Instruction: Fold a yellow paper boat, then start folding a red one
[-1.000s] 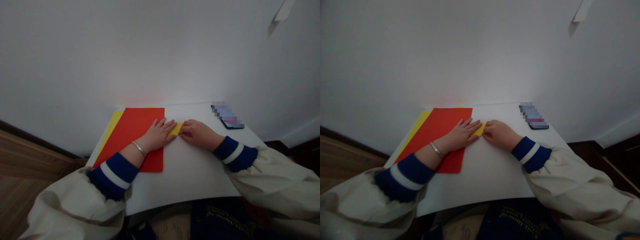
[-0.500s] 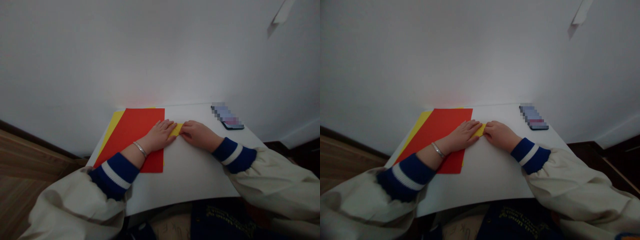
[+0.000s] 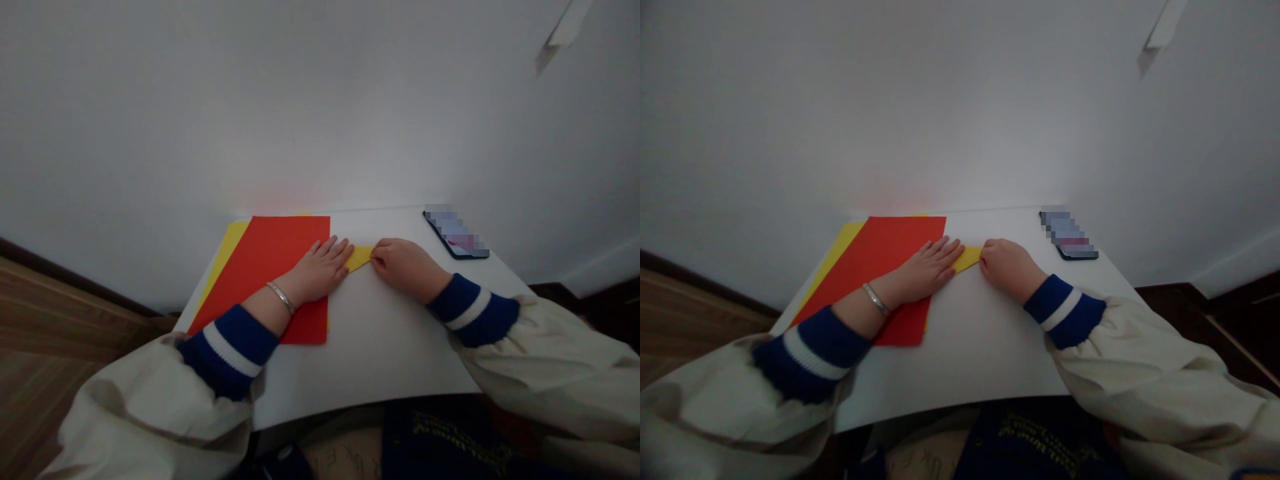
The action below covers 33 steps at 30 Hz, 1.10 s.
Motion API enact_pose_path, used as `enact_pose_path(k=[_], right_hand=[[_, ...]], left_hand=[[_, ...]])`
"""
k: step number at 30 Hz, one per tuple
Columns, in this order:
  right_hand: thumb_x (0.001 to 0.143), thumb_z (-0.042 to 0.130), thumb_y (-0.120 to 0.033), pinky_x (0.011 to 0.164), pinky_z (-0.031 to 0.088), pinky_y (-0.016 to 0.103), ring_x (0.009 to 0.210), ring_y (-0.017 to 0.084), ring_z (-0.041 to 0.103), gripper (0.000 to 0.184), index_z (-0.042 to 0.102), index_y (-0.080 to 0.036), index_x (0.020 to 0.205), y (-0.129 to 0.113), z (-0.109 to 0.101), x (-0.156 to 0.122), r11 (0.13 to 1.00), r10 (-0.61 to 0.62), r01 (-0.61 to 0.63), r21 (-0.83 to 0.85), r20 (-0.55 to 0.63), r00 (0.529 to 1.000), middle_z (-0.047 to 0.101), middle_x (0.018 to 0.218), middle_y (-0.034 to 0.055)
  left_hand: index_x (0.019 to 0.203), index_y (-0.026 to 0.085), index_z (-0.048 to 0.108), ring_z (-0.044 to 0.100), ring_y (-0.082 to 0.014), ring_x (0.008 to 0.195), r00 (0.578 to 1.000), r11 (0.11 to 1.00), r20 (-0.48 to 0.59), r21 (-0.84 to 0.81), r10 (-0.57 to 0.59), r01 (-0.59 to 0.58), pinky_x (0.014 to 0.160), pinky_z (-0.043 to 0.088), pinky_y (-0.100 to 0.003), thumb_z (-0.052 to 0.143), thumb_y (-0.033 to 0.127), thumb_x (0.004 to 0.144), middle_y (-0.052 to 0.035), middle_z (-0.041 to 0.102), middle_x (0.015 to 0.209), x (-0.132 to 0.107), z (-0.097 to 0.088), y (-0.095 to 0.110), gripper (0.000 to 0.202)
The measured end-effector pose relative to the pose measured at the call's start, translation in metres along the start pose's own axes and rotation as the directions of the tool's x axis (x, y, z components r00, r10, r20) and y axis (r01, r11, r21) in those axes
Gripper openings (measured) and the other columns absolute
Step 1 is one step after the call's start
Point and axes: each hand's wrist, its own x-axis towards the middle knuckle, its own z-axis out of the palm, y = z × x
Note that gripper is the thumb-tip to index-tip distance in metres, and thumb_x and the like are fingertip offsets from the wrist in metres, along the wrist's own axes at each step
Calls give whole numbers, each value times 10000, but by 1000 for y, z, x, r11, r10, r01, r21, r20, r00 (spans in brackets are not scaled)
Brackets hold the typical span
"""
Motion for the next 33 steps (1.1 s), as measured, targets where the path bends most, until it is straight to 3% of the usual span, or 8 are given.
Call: enact_pose_path(k=[10, 16, 20, 25, 30, 33], right_hand=[[922, 386, -222, 567, 419, 301, 767, 221, 651, 341, 699, -121, 831, 2, -3, 0, 972, 141, -133, -193, 28, 990, 694, 909, 155], [893, 385, -163, 554, 400, 316, 747, 237, 644, 328, 701, -113, 817, 3, -4, -3, 948, 181, -170, -269, 15, 983, 697, 853, 173], [864, 400, -109, 572, 405, 342, 792, 272, 629, 308, 705, -92, 824, 4, -3, -4, 953, 154, -139, -268, 34, 988, 689, 856, 202], [841, 436, -84, 583, 395, 358, 781, 281, 616, 275, 709, -80, 813, 4, -3, -2, 963, 17, 9, -269, 96, 995, 685, 842, 194], [845, 445, -90, 563, 377, 342, 749, 254, 620, 263, 704, -100, 794, 1, -5, -4, 958, 35, -12, -287, 75, 997, 691, 813, 173], [879, 431, -130, 582, 393, 348, 757, 250, 621, 282, 703, -102, 811, -3, -7, -5, 968, -14, 30, -249, 64, 998, 698, 829, 162]], left_hand=[[1505, 203, 178, 99, -299, 1444, 1000, 999, -8, -40, -1, 0, 1140, 161, -490, 220, 434, 985, -73, 170, 1572, 0, 3, -6, 570], [1503, 226, 186, 120, -297, 1440, 1000, 998, -1, -67, 3, -3, 1140, 162, -492, 225, 425, 984, -56, 177, 1571, 1, 2, -8, 557], [1502, 225, 192, 118, -307, 1439, 1000, 998, 8, -61, -6, 7, 1136, 170, -511, 203, 391, 989, -42, 179, 1571, 1, 2, -8, 540], [1499, 242, 204, 154, -307, 1432, 999, 999, -46, -39, -5, 3, 1131, 181, -508, 213, 405, 988, -43, 214, 1564, 1, 6, -10, 536], [1484, 257, 254, 204, -293, 1416, 997, 999, -80, -39, -8, 5, 1127, 196, -484, 214, 393, 988, -35, 260, 1550, 1, 7, -12, 515], [1472, 250, 287, 238, -287, 1402, 995, 1000, -101, -30, -5, 2, 1126, 201, -471, 222, 385, 987, -39, 290, 1538, 2, 6, -12, 508]])
